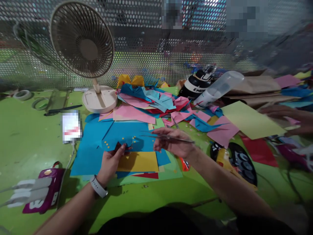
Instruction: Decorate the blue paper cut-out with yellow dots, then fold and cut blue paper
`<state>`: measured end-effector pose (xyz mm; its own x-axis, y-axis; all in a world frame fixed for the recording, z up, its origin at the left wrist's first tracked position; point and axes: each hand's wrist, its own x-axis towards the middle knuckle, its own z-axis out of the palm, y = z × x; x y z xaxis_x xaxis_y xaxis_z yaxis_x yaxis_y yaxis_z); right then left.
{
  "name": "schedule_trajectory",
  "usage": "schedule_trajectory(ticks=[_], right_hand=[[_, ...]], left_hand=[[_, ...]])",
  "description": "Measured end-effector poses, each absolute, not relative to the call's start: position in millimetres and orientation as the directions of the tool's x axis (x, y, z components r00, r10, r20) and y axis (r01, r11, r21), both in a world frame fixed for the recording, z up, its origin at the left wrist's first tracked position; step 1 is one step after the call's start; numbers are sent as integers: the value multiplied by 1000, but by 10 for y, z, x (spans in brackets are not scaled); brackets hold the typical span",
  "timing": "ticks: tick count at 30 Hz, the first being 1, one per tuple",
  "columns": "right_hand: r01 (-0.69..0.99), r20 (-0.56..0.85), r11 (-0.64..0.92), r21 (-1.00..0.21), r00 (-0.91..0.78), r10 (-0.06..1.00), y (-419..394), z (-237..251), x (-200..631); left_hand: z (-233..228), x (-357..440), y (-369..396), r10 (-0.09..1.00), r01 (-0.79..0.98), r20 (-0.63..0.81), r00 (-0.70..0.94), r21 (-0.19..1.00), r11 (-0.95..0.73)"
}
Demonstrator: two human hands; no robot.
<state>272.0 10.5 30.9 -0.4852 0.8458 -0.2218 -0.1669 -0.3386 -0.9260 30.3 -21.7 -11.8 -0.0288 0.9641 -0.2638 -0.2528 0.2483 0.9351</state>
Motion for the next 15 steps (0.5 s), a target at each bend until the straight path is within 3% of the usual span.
schedule_trajectory(ticks=[3,6,11,15], right_hand=[[-308,-191,-376,-874,-494,848,13,359,2702],[-315,-173,-355,-880,-483,858,-24,361,2650],[-216,-174,-224,-950,-230,958,49,219,2528],[-52,-121,-130,-990,-160,980,64,150,2454]], left_hand=[[-136,299,-216,970,-272,-240,-30,936,223],[-137,303,-212,972,-284,-233,-44,935,211],[-107,302,-211,976,-233,-216,-39,951,201],[-124,282,-214,974,-192,-223,-41,958,212]])
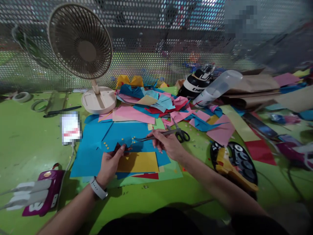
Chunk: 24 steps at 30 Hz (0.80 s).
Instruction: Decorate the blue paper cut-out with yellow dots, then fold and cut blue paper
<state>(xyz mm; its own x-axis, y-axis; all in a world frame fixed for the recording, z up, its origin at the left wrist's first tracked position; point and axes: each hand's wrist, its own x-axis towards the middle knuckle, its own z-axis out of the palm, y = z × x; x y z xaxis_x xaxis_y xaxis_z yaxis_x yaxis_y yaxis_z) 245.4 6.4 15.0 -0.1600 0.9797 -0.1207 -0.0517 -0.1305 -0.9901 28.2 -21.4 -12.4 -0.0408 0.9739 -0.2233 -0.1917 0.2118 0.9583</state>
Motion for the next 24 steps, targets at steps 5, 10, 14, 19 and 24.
schedule_trajectory(ticks=[5,10,14,19,24], right_hand=[[169,-56,-27,-985,-174,983,26,93,2430],[50,-228,-223,-973,-288,930,60,-1,2466],[-65,-305,-343,-937,-324,896,72,47,2528],[-130,-326,-391,-911,-354,877,64,116,2575],[-18,-178,-189,-982,-267,947,60,96,2561]], left_hand=[[-212,249,-212,982,-150,-185,-42,973,177],[-195,259,-211,979,-171,-198,-40,967,189],[-125,279,-214,981,-157,-188,-39,971,180],[-131,272,-213,978,-170,-203,-39,966,194],[-157,260,-211,976,-158,-215,-35,965,207]])
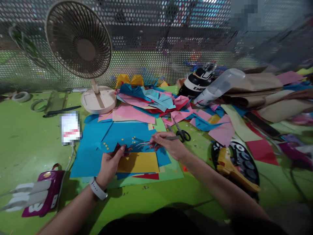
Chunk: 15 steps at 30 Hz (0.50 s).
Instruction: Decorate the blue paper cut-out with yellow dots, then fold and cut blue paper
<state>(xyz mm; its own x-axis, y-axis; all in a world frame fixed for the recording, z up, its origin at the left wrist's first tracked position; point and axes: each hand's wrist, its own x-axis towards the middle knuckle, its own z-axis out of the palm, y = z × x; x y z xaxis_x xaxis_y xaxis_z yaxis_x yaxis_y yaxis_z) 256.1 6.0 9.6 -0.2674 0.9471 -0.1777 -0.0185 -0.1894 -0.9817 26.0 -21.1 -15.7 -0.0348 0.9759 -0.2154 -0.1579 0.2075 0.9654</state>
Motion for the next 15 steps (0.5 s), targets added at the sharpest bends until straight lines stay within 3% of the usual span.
schedule_trajectory(ticks=[4,7,11,15], right_hand=[[231,-95,-37,-972,-245,965,31,78,2542],[344,-108,-29,-938,-213,971,29,79,2551],[331,-347,-254,-909,-264,900,55,81,2581],[322,-298,-204,-925,-279,913,64,49,2593]], left_hand=[[-151,262,-214,978,-163,-207,-28,966,200],[-155,263,-216,980,-166,-201,-16,967,195],[-154,267,-217,980,-171,-197,-22,967,191],[-148,274,-214,980,-168,-196,-20,967,190]])
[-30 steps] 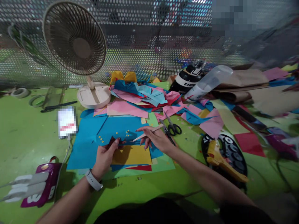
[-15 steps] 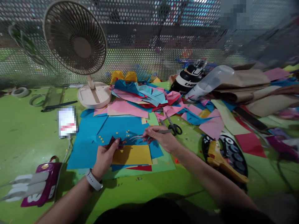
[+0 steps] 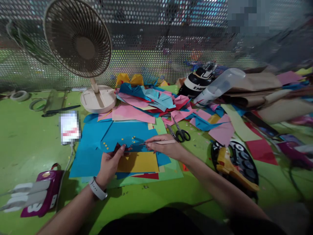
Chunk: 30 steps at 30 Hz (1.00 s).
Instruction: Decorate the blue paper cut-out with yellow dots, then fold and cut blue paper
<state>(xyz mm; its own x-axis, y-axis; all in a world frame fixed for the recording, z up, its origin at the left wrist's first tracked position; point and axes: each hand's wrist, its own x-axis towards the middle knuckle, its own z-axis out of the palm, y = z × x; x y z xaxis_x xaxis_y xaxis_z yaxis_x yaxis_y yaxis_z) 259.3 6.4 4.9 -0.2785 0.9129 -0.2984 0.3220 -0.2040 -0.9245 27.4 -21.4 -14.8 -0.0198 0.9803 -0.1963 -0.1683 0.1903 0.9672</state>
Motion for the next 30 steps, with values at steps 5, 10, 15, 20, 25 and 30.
schedule_trajectory(ticks=[5,10,15,20,25,30], right_hand=[[280,-201,-133,-951,-230,952,57,25,2558],[176,-83,-61,-983,-120,989,64,4,2458],[181,-43,-24,-983,-102,994,81,-139,2397],[283,12,47,-958,-124,992,90,-192,2415],[362,58,115,-925,-166,984,90,-191,2421],[423,67,139,-896,-181,981,94,-240,2409]], left_hand=[[-167,276,-210,983,-174,-181,-33,969,173],[-202,271,-215,984,-145,-171,-41,976,164],[-233,253,-213,986,-121,-163,-35,980,157],[-197,264,-207,984,-135,-175,-29,976,170],[-189,267,-208,981,-151,-190,-31,971,183],[-161,271,-213,980,-135,-197,-37,972,191]])
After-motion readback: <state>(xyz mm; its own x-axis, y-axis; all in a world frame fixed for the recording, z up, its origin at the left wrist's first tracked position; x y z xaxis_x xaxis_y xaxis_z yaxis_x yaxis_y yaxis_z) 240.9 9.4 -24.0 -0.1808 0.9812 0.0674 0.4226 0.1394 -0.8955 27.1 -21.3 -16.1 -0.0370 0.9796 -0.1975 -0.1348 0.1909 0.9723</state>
